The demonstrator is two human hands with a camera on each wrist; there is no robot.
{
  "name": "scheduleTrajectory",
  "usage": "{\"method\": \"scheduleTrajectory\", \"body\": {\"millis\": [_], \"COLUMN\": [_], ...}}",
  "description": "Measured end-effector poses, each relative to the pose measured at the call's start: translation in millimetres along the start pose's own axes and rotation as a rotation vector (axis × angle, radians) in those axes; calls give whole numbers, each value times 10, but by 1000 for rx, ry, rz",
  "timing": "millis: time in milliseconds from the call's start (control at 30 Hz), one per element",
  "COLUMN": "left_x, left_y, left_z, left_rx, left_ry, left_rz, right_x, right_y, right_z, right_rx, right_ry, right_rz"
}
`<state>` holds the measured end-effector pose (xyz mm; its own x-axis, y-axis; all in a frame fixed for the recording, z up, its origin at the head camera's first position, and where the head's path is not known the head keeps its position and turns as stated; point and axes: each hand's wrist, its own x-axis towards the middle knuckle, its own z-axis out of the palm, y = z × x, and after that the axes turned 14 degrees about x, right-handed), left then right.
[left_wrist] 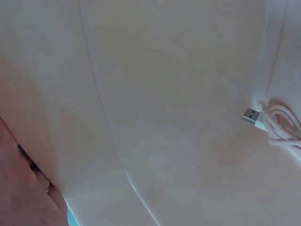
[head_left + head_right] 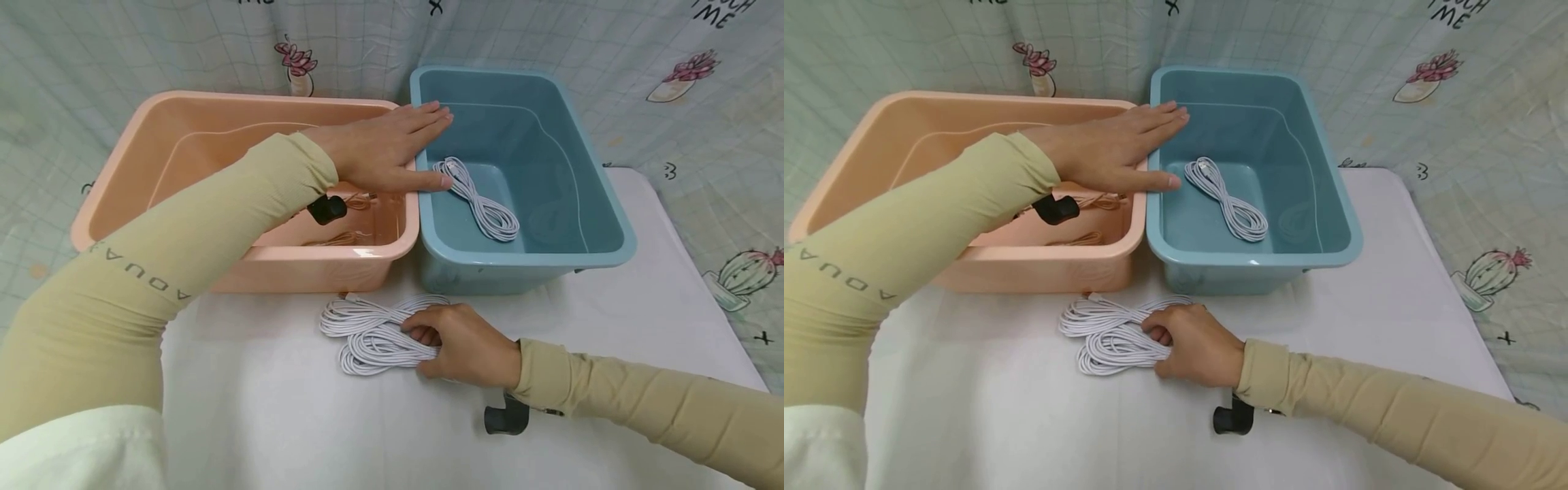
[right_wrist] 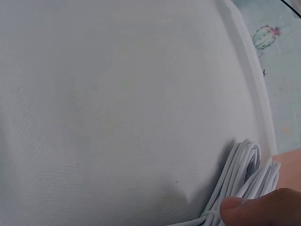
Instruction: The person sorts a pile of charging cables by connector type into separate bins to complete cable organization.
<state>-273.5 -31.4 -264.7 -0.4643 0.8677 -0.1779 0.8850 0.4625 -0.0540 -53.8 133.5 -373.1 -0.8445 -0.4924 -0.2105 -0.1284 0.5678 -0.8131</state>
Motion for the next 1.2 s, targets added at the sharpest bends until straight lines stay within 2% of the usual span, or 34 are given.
{"method": "scheduleTrajectory", "body": {"millis": [133,633,1200], "left_x": [10,-3,-4], "left_y": [4,5,10], "left_z": [-1,-15,-2], "left_rx": [4,-1,-1], "left_ry": [-1,13,21], "left_rz": [0,18,14], "right_x": [-18,-104,-206], "right_y": [8,0,-115], "right_z": [-28,-103,-258], "right_rx": [66,133,186], "right_ry": [-19,-63,-40], "right_rz": [42,64,6]}}
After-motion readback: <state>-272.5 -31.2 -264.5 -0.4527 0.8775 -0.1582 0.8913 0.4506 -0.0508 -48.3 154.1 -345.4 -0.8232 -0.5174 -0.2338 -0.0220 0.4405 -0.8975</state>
